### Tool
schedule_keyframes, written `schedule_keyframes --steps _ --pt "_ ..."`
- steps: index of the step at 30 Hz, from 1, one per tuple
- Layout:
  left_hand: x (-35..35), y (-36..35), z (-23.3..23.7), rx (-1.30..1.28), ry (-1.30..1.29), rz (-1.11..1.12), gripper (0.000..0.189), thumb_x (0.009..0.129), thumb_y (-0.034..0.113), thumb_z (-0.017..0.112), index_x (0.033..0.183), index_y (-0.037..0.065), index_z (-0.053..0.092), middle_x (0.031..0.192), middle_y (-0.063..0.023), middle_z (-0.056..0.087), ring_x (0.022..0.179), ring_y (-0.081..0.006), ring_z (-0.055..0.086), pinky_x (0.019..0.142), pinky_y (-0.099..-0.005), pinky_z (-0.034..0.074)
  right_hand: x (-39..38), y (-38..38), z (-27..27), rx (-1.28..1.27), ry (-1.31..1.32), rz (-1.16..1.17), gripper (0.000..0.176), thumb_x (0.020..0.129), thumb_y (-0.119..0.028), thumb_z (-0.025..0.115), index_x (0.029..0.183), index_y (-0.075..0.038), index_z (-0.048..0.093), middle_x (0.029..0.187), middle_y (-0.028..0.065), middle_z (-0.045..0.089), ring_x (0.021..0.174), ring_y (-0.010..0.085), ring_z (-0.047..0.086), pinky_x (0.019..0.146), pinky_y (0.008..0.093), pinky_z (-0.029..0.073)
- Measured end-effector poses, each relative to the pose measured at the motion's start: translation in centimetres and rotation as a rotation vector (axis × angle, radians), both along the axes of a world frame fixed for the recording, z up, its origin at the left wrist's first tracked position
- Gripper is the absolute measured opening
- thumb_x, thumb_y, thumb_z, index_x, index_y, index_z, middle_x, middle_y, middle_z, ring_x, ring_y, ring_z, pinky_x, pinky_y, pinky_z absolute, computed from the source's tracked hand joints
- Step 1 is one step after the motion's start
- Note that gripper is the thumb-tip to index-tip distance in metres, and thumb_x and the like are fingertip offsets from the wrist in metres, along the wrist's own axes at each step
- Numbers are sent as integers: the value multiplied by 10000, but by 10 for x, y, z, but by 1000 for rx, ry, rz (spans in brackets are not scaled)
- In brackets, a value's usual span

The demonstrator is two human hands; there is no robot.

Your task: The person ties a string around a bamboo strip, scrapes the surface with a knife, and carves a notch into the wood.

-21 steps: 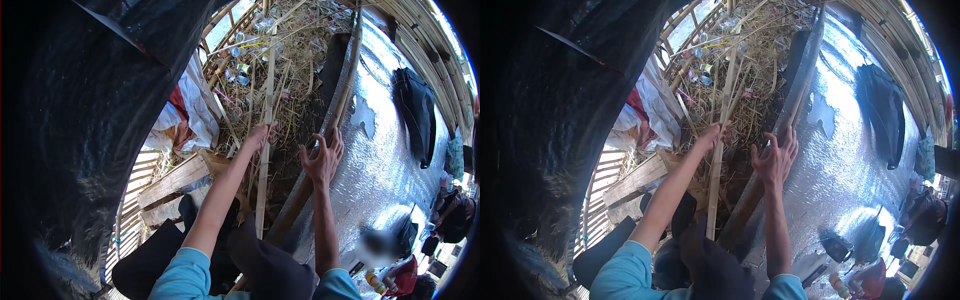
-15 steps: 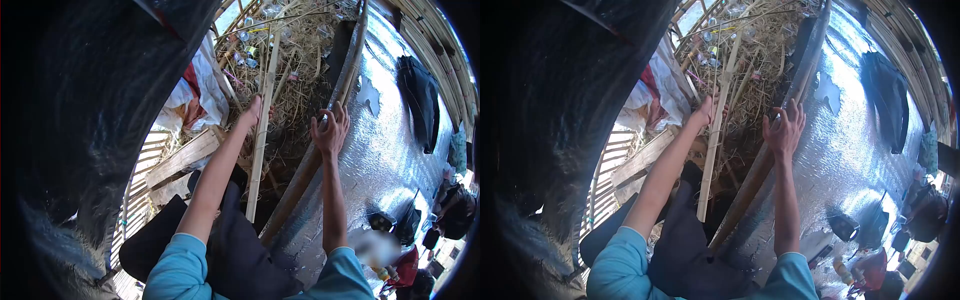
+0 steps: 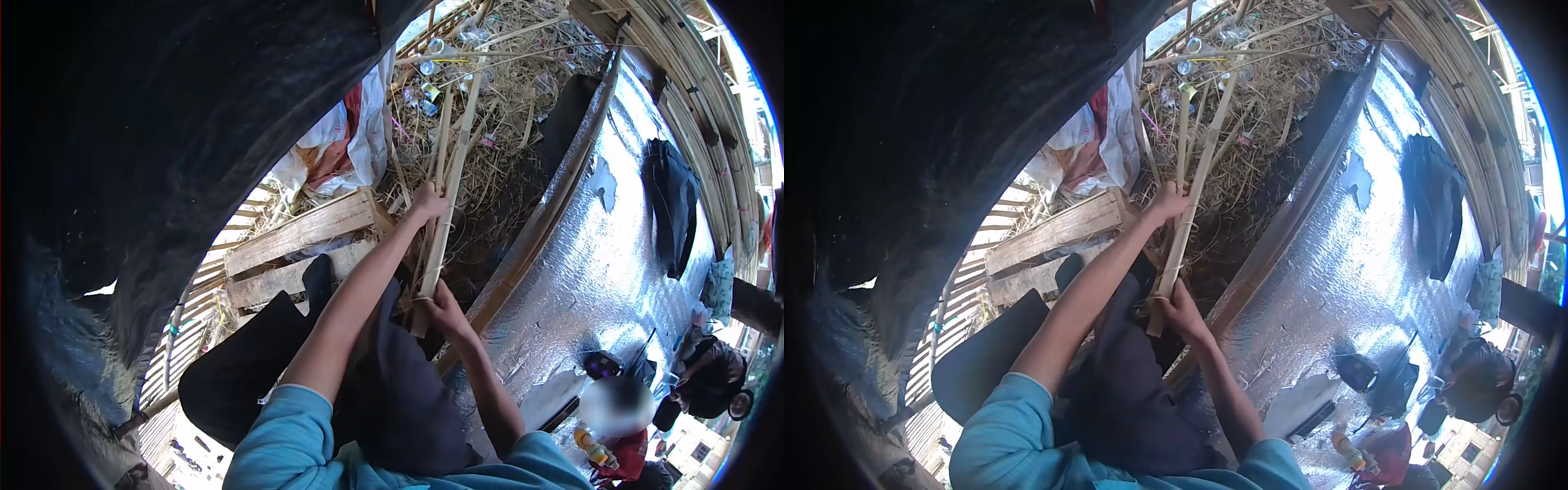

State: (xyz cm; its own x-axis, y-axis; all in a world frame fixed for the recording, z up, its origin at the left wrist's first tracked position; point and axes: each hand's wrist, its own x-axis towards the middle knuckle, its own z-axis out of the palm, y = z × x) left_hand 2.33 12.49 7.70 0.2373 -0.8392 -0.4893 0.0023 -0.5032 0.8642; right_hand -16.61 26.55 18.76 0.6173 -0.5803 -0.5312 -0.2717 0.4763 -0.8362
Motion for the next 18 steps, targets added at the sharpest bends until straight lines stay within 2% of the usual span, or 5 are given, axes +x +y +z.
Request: schedule_keyframes --steps 4,7,9,14,18 --pt "22 40 64 218 -318 252 733 705 608 681 1114 7 586 1075 -264 615 1042 -303 606 853 -375 495 38 -35 63 122 -138 -62 299 943 -141 544 1206 -19 468 915 11 570 818 86 560 757 239 478" --pt "57 68 126 228 313 202 759 749 681 601 1095 6 566 1102 -219 596 1031 -323 602 831 -449 503 81 -53 87 263 -245 -181 254 948 -159 543 1165 -30 514 900 23 577 780 104 582 688 277 524" --pt "78 93 189 142 423 119 665 796 633 600 1028 10 572 962 -130 621 870 -247 652 698 -462 561 111 -60 109 126 -149 -48 253 983 -237 475 1149 -48 500 838 30 589 656 105 581 577 247 508" --pt "99 157 316 178 340 -181 544 882 449 606 1205 25 494 1155 -124 538 1013 -209 595 840 -449 543 148 -72 143 0 -304 278 306 1009 -295 371 1071 -32 514 642 31 554 489 94 512 430 260 388" --pt "91 196 310 71 356 66 408 943 378 529 1213 75 485 951 -93 607 809 -220 647 823 -407 543 154 -64 152 -343 -77 622 256 951 -215 444 974 1 578 567 62 550 482 136 528 456 301 400"
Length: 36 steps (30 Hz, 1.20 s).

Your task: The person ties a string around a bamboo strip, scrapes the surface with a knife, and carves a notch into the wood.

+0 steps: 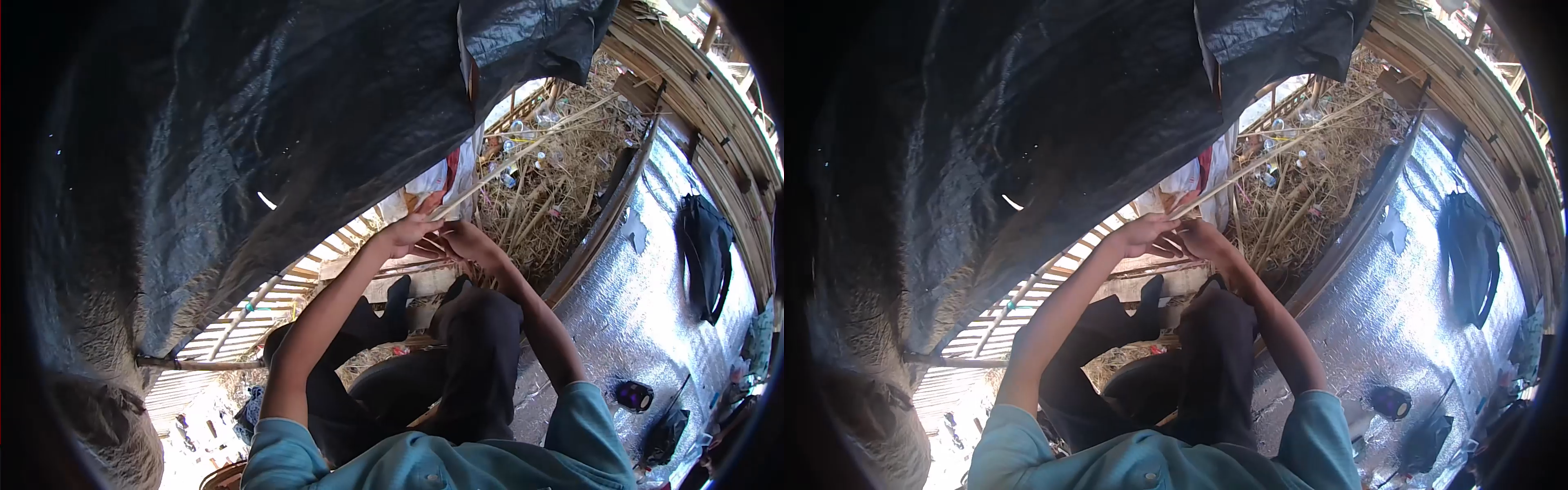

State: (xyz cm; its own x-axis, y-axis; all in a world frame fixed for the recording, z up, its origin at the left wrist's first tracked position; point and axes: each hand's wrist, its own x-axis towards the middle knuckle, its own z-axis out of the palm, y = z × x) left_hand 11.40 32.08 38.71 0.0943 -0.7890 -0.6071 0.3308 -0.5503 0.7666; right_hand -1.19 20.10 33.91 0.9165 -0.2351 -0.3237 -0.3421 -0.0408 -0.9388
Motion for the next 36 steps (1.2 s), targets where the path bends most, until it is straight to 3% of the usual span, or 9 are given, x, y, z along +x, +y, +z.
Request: schedule_keyframes --steps 3,8,14,18,21,25,28,33,36 --pt "-3 11 -17 182 -232 1 288 953 264 507 1150 53 498 838 -59 546 626 -155 562 601 -326 494 -16 -22 -41 -321 104 59 408 829 -348 651 1035 -4 578 773 176 649 749 248 645 691 352 506" --pt "3 50 15 165 -622 38 146 908 165 544 952 25 540 627 2 462 431 -78 402 367 -239 327 -104 -72 -34 -801 201 -171 677 664 -457 791 1123 -30 536 954 200 651 900 305 645 792 369 502" --pt "24 144 113 66 -1051 5 225 831 179 583 935 -21 575 716 -108 580 481 -160 533 409 -320 434 -81 -28 62 -668 15 -6 580 738 -396 743 1124 -23 525 913 174 668 864 308 660 745 380 525" --pt "1 198 187 -28 -1220 16 205 832 172 618 902 -18 595 750 -109 599 684 -192 585 613 -342 470 -10 42 112 -738 -233 290 487 815 -398 687 1075 5 603 869 146 690 781 248 684 711 353 533" --pt "0 223 205 95 -1110 14 239 835 190 633 987 11 587 841 -115 586 793 -206 577 710 -344 457 15 133 168 -530 -245 316 529 867 -451 621 1096 25 606 830 136 678 742 213 676 696 324 539" --pt "6 257 199 144 -1141 -37 274 876 242 615 1051 38 566 932 -106 568 858 -196 561 742 -319 458 50 209 122 70 -270 288 522 938 -444 518 1219 -3 525 965 116 646 813 158 642 669 299 550" --pt "9 283 198 196 -1080 -34 262 899 264 585 1010 27 582 894 -92 574 821 -173 557 715 -308 453 56 232 118 402 -304 437 368 964 -353 506 1008 0 605 902 87 640 788 135 629 679 295 536" --pt "42 316 188 223 -1124 32 305 936 290 552 884 -6 602 743 -86 566 709 -136 517 652 -315 429 49 185 152 43 -358 617 280 937 -269 573 893 0 639 794 66 652 716 112 628 686 267 528" --pt "59 338 198 335 -1151 57 287 934 278 550 878 3 610 685 -53 553 675 -118 498 635 -302 420 36 125 195 -84 -338 164 212 858 -235 681 885 -26 666 714 48 660 639 89 612 582 255 507"
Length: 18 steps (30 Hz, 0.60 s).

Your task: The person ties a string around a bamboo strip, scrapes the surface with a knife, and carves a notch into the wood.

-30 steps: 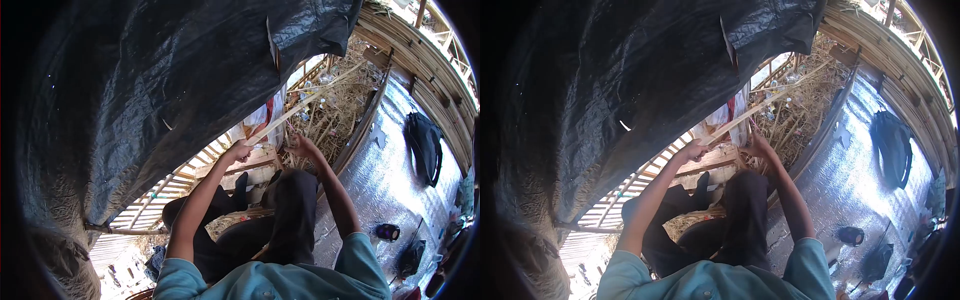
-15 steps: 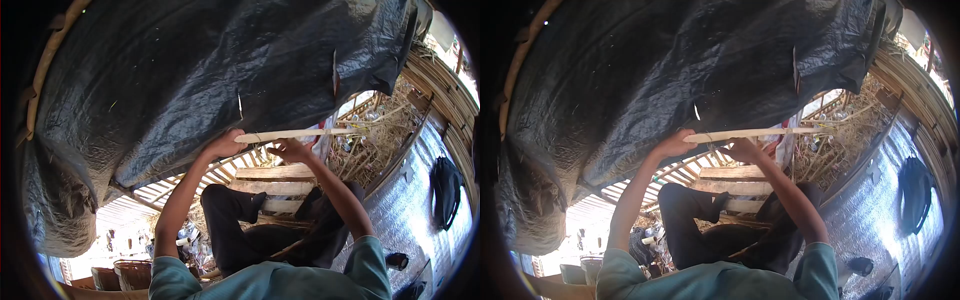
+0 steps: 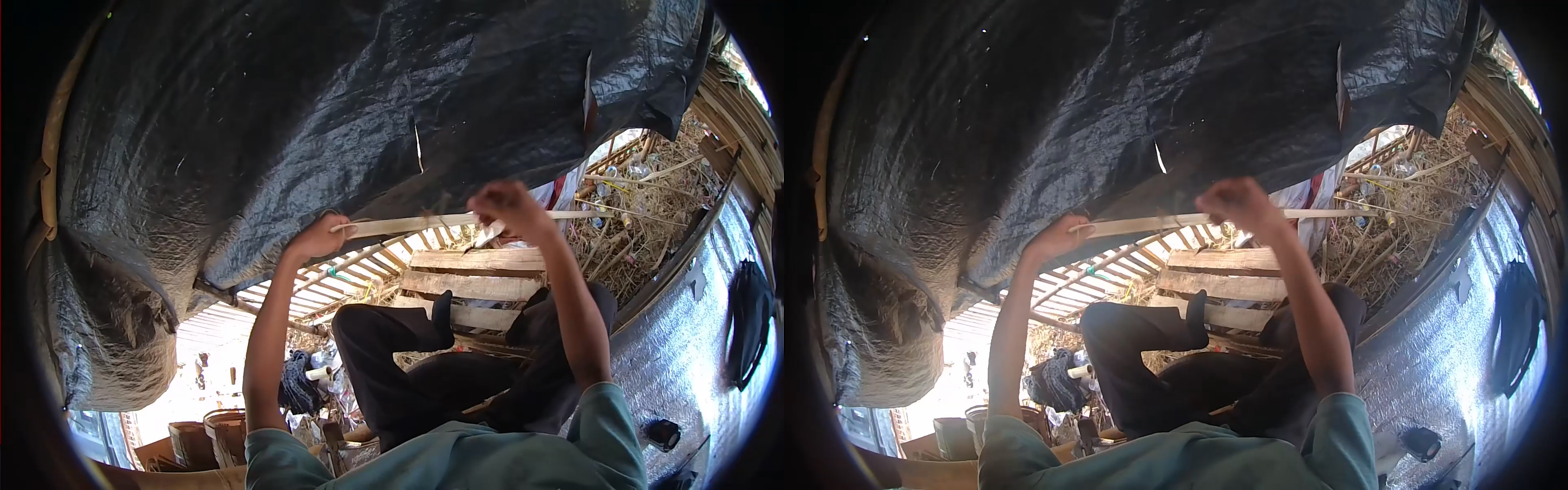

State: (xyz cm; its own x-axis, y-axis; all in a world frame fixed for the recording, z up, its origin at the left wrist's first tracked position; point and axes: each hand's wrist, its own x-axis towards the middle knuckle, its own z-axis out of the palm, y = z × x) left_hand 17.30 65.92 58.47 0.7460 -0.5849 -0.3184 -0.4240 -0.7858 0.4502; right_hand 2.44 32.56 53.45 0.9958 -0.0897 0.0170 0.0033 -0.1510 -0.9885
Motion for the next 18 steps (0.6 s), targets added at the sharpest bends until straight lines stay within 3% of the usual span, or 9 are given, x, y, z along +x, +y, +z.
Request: schedule_keyframes --steps 3,4,5,7,10,13,15,17,18 --pt "14 28 8 4 41 82 276 920 279 562 906 11 626 707 -44 572 717 -114 515 676 -285 428 9 -93 -19 -49 -279 -499 180 802 -205 722 830 -32 682 689 52 654 625 95 601 584 270 465" --pt "15 37 14 0 25 76 275 919 277 563 911 10 627 715 -46 577 719 -114 515 680 -286 428 2 -128 -23 -429 -434 -768 145 774 -161 737 844 -46 681 716 74 663 633 123 612 586 292 461" --pt "15 44 20 -4 6 69 273 919 275 565 916 9 628 722 -47 582 721 -114 516 684 -288 428 -6 -156 -28 -529 -504 -987 126 760 -126 725 859 -63 678 762 93 667 658 193 635 599 323 469" --pt "9 52 29 -64 -23 48 270 930 269 561 879 10 617 678 -27 560 665 -98 491 627 -293 416 -25 -198 -44 -1077 -371 -1157 197 737 -106 704 927 -66 667 954 111 660 882 305 621 773 403 473" --pt "-3 55 44 -100 -119 -24 270 938 264 555 890 7 621 661 -20 559 626 -86 479 588 -303 406 -13 -178 -95 -1337 -148 -944 469 711 -203 755 1112 -12 605 1135 179 609 1038 335 586 900 409 462" --pt "-19 32 64 -87 -86 42 292 937 250 554 840 -13 637 603 -70 571 542 -125 473 553 -342 399 13 -75 -50 -882 -348 -320 555 710 -232 770 1187 -28 571 1183 183 589 1086 348 567 913 405 478" --pt "-36 11 73 -150 -305 -10 305 933 236 554 797 -26 634 561 -113 545 508 -155 462 548 -351 397 27 -16 -41 -970 -402 23 712 745 -333 757 1335 -83 446 1334 167 487 1238 324 459 1037 442 379" --pt "-53 -9 86 -201 -456 -52 316 926 209 553 753 -46 624 518 -171 493 467 -197 454 543 -365 393 37 31 -50 -1030 -543 73 784 757 -466 702 1379 -108 387 1258 127 538 1200 323 489 1068 457 317" --pt "-60 -15 94 -200 -531 -102 307 923 203 558 753 -45 614 512 -152 483 463 -189 463 527 -363 382 42 44 -50 -967 -563 143 572 845 -393 626 1298 -91 452 1087 160 624 1034 350 598 944 475 442"
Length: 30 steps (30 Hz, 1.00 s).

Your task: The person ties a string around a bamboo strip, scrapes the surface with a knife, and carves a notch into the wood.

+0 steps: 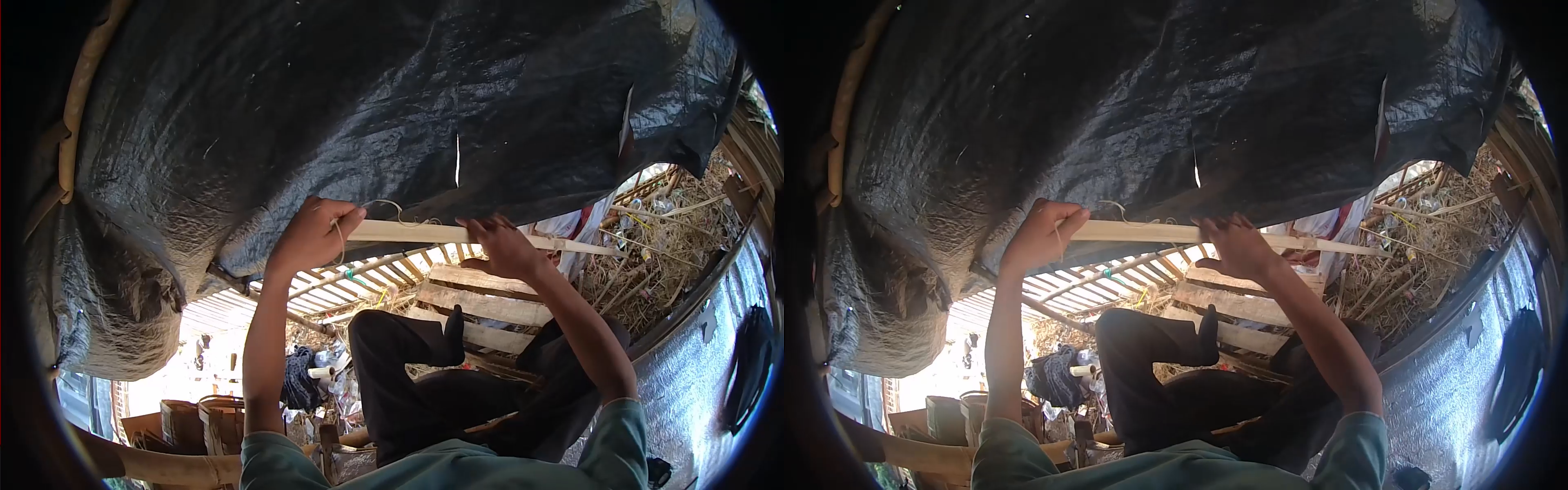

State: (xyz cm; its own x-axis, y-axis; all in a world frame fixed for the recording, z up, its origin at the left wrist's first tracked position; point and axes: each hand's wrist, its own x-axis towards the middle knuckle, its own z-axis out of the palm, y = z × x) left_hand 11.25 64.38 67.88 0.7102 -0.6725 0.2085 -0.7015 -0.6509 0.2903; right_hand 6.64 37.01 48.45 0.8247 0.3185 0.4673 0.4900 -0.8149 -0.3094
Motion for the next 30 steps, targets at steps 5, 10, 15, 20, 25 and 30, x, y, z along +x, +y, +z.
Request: schedule_keyframes --steps 5,10,15,20,25,30 --pt "49 57 28 -556 157 413 365 950 263 479 732 14 634 487 -51 508 410 -142 452 420 -299 341 13 -1 16 120 -19 -86 186 918 -177 475 1026 -42 545 630 186 616 613 401 628 551 475 523" --pt "170 204 -169 491 -94 730 539 768 446 675 1103 28 618 961 -175 660 857 -294 663 700 -401 536 14 -22 25 190 -41 -211 124 877 -108 493 972 -39 535 701 195 635 687 390 643 622 469 528" --pt "118 147 -278 527 483 313 659 736 447 760 1218 45 560 898 -108 679 776 -216 645 684 -349 517 10 -25 22 220 -52 -229 129 873 -88 483 990 -42 514 723 197 634 703 378 643 693 460 523" --pt "28 -31 -194 -394 621 0 561 868 206 675 1346 31 439 1217 -116 586 1121 -186 569 942 -343 475 21 -17 13 273 -67 -189 140 881 -93 468 1012 -43 474 713 184 621 681 362 636 715 450 509" --pt "-1 -131 -167 -1205 253 -101 478 896 112 622 1306 -57 442 1194 -164 588 1105 -198 564 938 -306 471 15 -1 19 363 -114 -160 164 863 -64 498 1016 -28 452 911 181 590 927 331 573 760 450 408" --pt "-7 -142 -158 -1305 196 79 263 932 86 560 1129 -88 586 993 -170 658 894 -195 644 816 -276 520 16 1 26 361 -215 -191 224 860 -83 519 1063 -9 460 922 158 543 884 320 542 746 436 400"
